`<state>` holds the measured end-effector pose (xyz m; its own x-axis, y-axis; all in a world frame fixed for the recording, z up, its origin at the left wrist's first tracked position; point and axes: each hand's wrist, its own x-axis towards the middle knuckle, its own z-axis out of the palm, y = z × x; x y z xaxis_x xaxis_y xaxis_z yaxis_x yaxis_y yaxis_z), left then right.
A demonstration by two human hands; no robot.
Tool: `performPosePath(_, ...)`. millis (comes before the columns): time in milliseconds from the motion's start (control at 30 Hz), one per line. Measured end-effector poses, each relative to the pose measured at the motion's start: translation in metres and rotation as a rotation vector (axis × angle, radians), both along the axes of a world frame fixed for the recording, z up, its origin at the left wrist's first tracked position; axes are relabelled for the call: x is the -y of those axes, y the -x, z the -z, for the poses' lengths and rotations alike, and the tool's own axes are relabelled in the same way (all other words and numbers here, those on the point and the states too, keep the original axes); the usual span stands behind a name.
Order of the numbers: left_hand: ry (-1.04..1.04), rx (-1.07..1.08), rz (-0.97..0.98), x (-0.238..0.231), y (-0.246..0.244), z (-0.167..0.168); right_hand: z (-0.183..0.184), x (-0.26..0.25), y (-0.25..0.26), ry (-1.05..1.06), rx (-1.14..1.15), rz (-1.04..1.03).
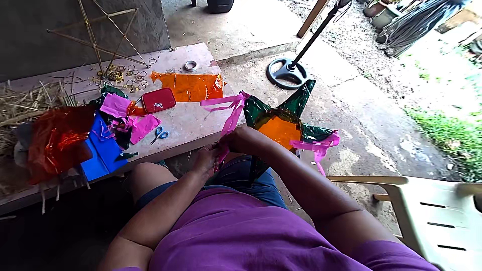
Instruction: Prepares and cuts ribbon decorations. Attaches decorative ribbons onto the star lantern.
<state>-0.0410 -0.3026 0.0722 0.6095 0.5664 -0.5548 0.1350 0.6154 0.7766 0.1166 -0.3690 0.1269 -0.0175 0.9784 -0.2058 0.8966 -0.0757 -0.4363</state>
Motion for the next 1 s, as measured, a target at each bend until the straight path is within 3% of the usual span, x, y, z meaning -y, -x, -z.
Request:
performPosePath(67,-0.038,-0.002,0.016,-0.001,-0.001,-0.002,-0.007,-0.003,-0.002,0.051,-0.020,0.019)
performPosePath(467,-0.140,-0.010,0.070,-0.010,0.001,-0.006,0.014,0.003,-0.007,-0.208,-0.150,0.060)
performPosePath(1000,-0.357,-0.101,0.224,-0.020,0.003,-0.012,0.025,0.007,-0.003,-0.264,-0.160,0.146)
